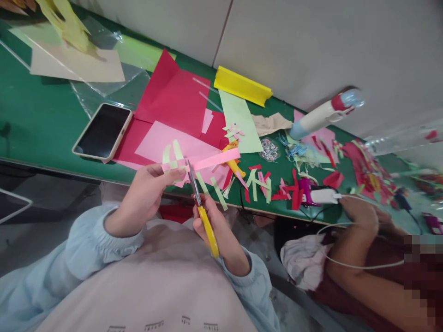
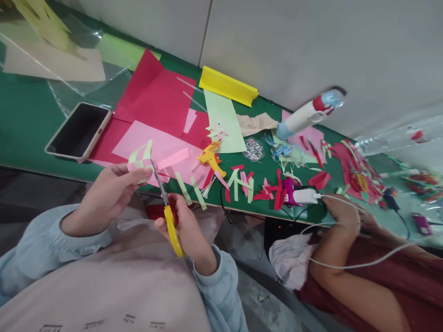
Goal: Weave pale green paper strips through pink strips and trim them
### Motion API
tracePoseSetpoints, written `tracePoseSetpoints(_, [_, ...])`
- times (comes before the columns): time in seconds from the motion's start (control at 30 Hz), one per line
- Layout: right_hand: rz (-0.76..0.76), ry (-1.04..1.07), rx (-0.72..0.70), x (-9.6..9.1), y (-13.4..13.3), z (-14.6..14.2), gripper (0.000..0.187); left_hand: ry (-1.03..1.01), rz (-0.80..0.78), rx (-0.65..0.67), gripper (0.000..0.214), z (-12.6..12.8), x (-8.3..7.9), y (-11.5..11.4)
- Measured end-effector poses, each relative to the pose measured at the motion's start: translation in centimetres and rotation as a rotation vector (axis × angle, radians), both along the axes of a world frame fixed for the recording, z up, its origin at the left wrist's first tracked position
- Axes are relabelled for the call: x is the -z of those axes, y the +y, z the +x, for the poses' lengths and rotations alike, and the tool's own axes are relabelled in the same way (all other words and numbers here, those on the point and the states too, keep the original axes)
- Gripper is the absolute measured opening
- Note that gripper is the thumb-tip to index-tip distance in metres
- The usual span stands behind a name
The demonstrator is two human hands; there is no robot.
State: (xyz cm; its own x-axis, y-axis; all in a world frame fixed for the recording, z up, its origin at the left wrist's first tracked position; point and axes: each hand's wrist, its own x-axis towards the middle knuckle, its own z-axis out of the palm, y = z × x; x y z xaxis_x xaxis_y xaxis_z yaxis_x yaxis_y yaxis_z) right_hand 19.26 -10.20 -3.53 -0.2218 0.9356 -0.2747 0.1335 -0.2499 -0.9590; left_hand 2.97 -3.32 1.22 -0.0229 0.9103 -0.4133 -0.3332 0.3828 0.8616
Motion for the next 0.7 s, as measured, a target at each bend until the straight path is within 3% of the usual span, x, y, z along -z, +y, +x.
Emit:
tracePoseSetpoints(0.23, [0.038, -0.019, -0.03, -0.28, 0.43, -0.47, 0.048, 0.01, -0.037, -0.004, 0.013, 0.14, -0.54, -0.02])
tracePoseSetpoints(0.7, [0.124, -0.346, -0.006, -0.71, 0.42, -0.74, 0.054, -0.133, -0.161, 0.019, 0.015, 0.65, -0.98, 0.01])
